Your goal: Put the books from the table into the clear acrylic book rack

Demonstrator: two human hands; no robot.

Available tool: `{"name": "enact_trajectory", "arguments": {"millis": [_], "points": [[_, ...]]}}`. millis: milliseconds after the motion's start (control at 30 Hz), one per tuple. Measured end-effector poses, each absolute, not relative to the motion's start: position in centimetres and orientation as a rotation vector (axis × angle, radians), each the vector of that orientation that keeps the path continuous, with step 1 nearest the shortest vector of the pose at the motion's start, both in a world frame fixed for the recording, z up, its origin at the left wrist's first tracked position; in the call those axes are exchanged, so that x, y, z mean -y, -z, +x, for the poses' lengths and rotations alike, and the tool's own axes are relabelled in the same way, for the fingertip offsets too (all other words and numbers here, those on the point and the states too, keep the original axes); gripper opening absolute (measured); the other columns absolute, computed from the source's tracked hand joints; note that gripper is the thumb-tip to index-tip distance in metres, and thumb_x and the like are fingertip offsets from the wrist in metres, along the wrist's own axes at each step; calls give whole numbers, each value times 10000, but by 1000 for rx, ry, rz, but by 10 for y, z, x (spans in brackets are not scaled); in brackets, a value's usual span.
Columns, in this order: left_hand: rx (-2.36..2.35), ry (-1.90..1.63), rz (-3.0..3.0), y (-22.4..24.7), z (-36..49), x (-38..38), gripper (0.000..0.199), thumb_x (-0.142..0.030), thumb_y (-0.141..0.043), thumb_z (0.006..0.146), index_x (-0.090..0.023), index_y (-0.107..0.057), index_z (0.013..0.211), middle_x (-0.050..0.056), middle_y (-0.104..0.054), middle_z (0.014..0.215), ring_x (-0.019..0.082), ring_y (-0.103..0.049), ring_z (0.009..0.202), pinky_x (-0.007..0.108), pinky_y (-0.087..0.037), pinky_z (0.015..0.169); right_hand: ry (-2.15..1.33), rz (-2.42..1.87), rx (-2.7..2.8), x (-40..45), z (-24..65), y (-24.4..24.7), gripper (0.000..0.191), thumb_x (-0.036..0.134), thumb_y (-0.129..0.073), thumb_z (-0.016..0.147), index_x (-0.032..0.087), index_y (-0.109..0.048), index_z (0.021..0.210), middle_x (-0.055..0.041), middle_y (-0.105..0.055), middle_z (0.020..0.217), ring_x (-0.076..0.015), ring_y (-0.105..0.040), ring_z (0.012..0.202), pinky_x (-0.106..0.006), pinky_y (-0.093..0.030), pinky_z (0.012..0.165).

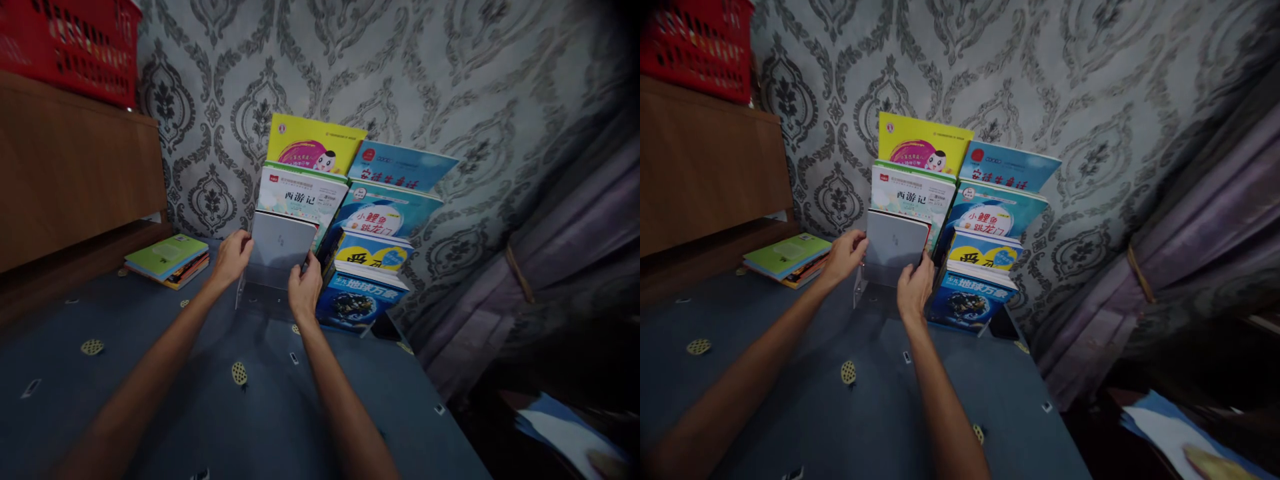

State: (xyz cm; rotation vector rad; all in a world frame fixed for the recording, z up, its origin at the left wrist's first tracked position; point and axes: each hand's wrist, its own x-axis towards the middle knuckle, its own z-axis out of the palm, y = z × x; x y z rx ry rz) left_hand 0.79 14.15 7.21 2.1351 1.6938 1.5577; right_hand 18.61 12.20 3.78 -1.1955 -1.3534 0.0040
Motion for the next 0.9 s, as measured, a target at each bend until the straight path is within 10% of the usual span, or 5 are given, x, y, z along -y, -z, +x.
{"name": "enact_trajectory", "arguments": {"millis": [900], "points": [[-1645,-1569,2254,-88,1,-128,127,-301,-528,830,-198,-602,847,27,-625,860,180,-611,786,308,-491,786,8,-1124,1382,-120,195,-46,535,226,-435,880,153,-472,1408,-173,-606,1311,-272,-568,1222,-487,-471,1035]]}}
